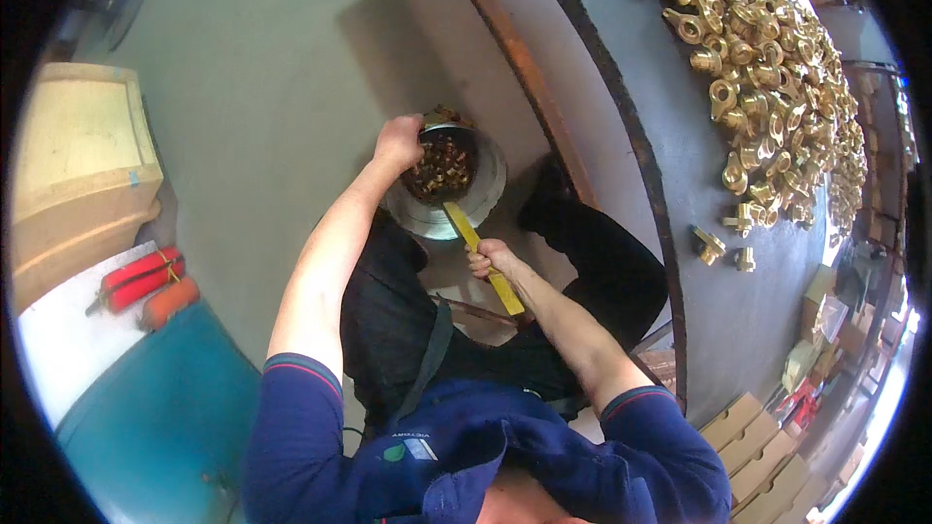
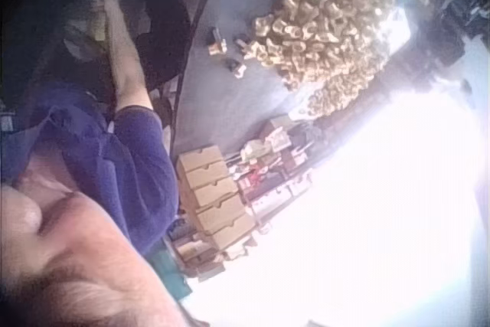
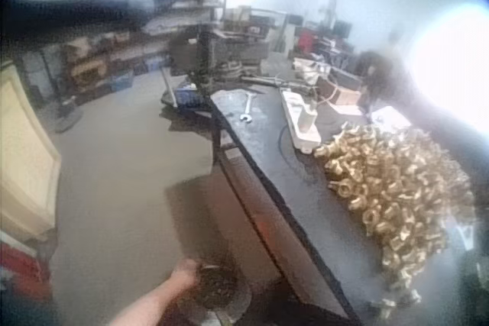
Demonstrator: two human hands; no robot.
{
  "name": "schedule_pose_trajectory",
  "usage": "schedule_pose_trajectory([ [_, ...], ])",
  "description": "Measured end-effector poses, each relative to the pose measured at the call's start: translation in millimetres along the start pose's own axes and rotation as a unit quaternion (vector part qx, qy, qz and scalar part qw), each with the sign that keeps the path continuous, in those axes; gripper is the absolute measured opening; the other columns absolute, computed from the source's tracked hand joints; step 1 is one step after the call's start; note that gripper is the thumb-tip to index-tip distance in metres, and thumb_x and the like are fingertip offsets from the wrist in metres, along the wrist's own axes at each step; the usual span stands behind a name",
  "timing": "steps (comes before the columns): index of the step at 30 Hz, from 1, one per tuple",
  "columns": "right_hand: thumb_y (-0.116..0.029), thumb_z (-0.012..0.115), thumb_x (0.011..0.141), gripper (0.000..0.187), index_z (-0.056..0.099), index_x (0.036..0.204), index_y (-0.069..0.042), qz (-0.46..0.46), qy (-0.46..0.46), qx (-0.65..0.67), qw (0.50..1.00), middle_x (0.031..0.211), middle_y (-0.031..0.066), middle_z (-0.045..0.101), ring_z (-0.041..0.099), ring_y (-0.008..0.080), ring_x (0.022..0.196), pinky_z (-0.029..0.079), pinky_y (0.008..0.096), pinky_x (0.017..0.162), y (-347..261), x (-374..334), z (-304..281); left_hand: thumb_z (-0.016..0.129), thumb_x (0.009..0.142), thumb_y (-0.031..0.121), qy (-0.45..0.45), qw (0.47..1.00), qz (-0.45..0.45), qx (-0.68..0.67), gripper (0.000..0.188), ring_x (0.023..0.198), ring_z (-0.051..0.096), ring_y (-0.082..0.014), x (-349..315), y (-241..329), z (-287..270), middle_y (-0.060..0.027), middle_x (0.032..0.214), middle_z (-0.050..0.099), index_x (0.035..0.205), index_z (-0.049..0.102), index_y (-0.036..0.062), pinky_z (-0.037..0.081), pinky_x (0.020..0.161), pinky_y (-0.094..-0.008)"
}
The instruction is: The person scoops small brass-colored metal parts from a table into a bucket using a yellow-handled scoop. The person repeats this scooping action multiple times while seated.
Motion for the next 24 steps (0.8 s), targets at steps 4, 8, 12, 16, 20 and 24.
schedule_pose_trajectory([
  [4, -0.006, 0.042, 0.07, 0.004, 0.044, 0.073, -0.005, 0.07, 0.033, -0.035, 0.996, 0.05, -0.0001, 0.037, 0.032, 0.0067, 0.037, 0.029, 0.022, 0.035, -8, -8, -8, 0.055, 0.055, 0.004, -0.005, 1.0, -0.002, 0.002, 0.023, 0.078, 0.054, -0.0336, -5, -1, -1, -0.0172, 0.079, 0.057, 0.078, 0.054, 0.0034, 0.044, 0.07, -0.0406],
  [8, -0.009, 0.05, 0.069, 0.007, 0.051, 0.067, -0.002, -0.031, 0.135, -0.458, 0.878, 0.052, 0.0057, 0.048, 0.046, 0.0136, 0.04, 0.037, 0.0286, 0.037, -93, -53, -16, 0.055, 0.055, 0.004, -0.008, 1.0, 0.001, 0.009, 0.022, 0.078, 0.054, -0.0342, -10, -4, 0, -0.0186, 0.078, 0.056, 0.077, 0.054, 0.0019, 0.044, 0.07, -0.0409],
  [12, -0.011, 0.054, 0.065, 0.013, 0.049, 0.057, -0.002, -0.041, 0.197, -0.516, 0.833, 0.048, 0.0033, 0.044, 0.049, 0.015, 0.042, 0.035, 0.0288, 0.035, -142, -67, -4, 0.055, 0.054, 0.005, -0.003, 1.0, 0.022, -0.015, 0.022, 0.077, 0.054, -0.0346, -12, -15, 13, -0.0192, 0.076, 0.056, 0.076, 0.054, 0.0013, 0.044, 0.068, -0.0412],
  [16, -0.011, 0.057, 0.063, 0.017, 0.047, 0.057, 0.002, -0.119, 0.26, -0.645, 0.709, 0.047, 0.0103, 0.046, 0.051, 0.0214, 0.042, 0.038, 0.0366, 0.037, -145, -60, 4, 0.055, 0.052, 0.004, -0.021, 1.0, 0.003, -0.007, 0.021, 0.075, 0.055, -0.0343, -15, 5, -1, -0.019, 0.074, 0.057, 0.073, 0.055, 0.0013, 0.044, 0.067, -0.0409],
  [20, -0.018, 0.057, 0.059, 0.024, 0.051, 0.067, 0.004, -0.083, 0.257, -0.543, 0.795, 0.062, 0.017, 0.053, 0.055, 0.0263, 0.051, 0.042, 0.0355, 0.042, -88, -50, -9, 0.056, 0.052, 0.005, -0.014, 1.0, 0.0, 0.009, 0.021, 0.075, 0.055, -0.0344, -9, 4, -3, -0.0186, 0.075, 0.057, 0.073, 0.055, 0.001, 0.044, 0.068, -0.0406],
  [24, -0.014, 0.05, 0.066, 0.022, 0.044, 0.083, 0.0, -0.036, 0.194, -0.418, 0.886, 0.058, 0.0091, 0.048, 0.046, 0.0146, 0.04, 0.036, 0.029, 0.035, -44, -25, -16, 0.056, 0.053, 0.005, 0.024, 1.0, -0.007, -0.009, 0.02, 0.075, 0.054, -0.0348, -3, -6, -1, -0.0187, 0.075, 0.057, 0.073, 0.056, 0.0008, 0.044, 0.068, -0.0409],
])
Point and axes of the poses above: each hand's wrist, its own x-axis towards the middle knuckle, its own z-axis out of the palm, y = z × x, the point moved 5 cm from there along x, towards the middle knuckle
